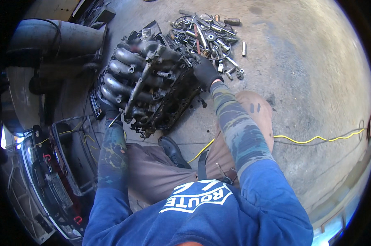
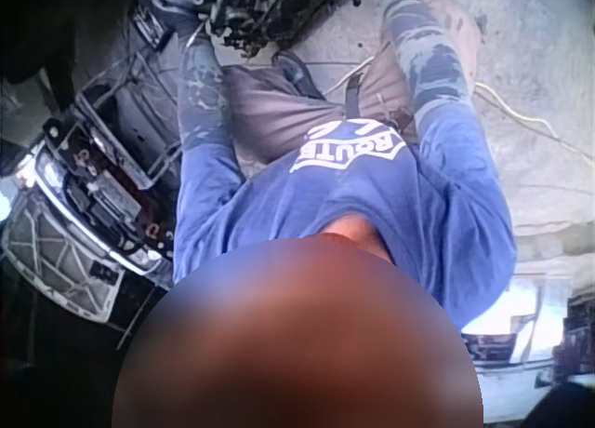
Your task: The person removes and inspects an exhaust manifold, then uses a yellow infrared thermometer to measure temperatures inside the engine block. They handle bolts and the manifold on the floor, then return to the engine bay to continue temperature checks.
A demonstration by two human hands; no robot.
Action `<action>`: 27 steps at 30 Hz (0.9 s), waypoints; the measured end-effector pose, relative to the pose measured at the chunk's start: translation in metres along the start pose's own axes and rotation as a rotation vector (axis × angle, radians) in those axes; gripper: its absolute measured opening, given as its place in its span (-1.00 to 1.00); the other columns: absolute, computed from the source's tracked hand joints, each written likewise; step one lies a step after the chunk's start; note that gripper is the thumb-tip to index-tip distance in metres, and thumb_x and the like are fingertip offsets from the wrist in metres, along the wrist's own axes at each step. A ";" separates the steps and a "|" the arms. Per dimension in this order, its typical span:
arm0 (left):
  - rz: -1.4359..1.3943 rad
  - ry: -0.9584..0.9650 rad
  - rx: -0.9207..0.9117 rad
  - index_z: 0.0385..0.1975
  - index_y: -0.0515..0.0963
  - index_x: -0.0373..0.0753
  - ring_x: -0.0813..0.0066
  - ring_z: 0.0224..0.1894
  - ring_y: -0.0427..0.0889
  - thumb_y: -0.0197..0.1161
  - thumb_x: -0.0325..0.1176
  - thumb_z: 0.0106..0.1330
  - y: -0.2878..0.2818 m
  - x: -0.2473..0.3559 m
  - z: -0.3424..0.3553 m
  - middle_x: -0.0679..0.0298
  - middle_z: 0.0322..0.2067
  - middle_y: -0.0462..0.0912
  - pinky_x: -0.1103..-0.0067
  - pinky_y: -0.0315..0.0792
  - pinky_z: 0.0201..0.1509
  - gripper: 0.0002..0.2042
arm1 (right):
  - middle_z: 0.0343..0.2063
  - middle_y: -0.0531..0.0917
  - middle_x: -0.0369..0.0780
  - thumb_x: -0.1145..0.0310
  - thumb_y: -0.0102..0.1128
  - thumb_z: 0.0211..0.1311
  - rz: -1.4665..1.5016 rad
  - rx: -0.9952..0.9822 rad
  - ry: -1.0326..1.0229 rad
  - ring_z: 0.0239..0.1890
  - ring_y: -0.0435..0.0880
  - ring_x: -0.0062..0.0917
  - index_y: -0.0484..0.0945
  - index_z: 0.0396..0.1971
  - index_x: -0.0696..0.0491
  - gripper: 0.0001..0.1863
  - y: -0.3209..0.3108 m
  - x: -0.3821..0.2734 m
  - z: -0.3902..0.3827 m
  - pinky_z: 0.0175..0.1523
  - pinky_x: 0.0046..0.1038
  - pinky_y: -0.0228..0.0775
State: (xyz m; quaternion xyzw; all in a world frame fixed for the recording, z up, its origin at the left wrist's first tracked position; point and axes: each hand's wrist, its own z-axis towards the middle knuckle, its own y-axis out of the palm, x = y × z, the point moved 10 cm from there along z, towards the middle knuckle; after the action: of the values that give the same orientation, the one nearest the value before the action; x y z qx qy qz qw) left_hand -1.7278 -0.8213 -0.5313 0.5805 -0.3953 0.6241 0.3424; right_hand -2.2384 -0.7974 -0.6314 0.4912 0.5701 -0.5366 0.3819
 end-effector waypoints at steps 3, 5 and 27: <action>0.007 0.001 0.009 0.23 0.49 -0.23 0.29 0.21 0.54 -0.16 -0.08 0.65 -0.002 0.000 0.000 0.17 0.18 0.59 0.39 0.35 0.39 -0.56 | 0.10 0.70 -0.02 0.10 0.06 0.58 0.000 -0.022 -0.018 0.12 0.68 -0.22 0.52 0.27 0.10 -0.53 0.003 0.003 0.001 0.22 -0.34 0.45; 0.001 0.002 0.021 0.23 0.50 -0.24 0.31 0.20 0.55 -0.15 -0.08 0.65 -0.003 -0.001 0.001 0.18 0.18 0.59 0.40 0.36 0.38 -0.56 | 0.10 0.69 -0.02 0.11 0.05 0.58 -0.022 -0.015 -0.011 0.12 0.67 -0.23 0.52 0.28 0.10 -0.53 0.003 0.006 0.003 0.22 -0.35 0.45; 0.680 -0.034 0.420 -0.15 0.69 -0.48 0.24 -0.15 0.72 0.20 0.14 0.44 -0.019 0.013 -0.016 -0.03 -0.20 0.77 0.30 0.54 -0.02 -0.38 | 0.22 0.61 0.02 0.45 -0.12 0.53 -0.468 -0.069 -0.493 0.27 0.58 -0.19 0.45 0.32 0.19 -0.56 0.008 -0.026 0.000 0.39 -0.34 0.31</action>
State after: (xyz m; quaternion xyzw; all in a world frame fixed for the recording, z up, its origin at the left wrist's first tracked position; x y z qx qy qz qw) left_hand -1.7193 -0.7988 -0.5170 0.4844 -0.4343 0.7592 -0.0164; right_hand -2.2245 -0.8013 -0.6085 0.1892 0.5757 -0.6927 0.3909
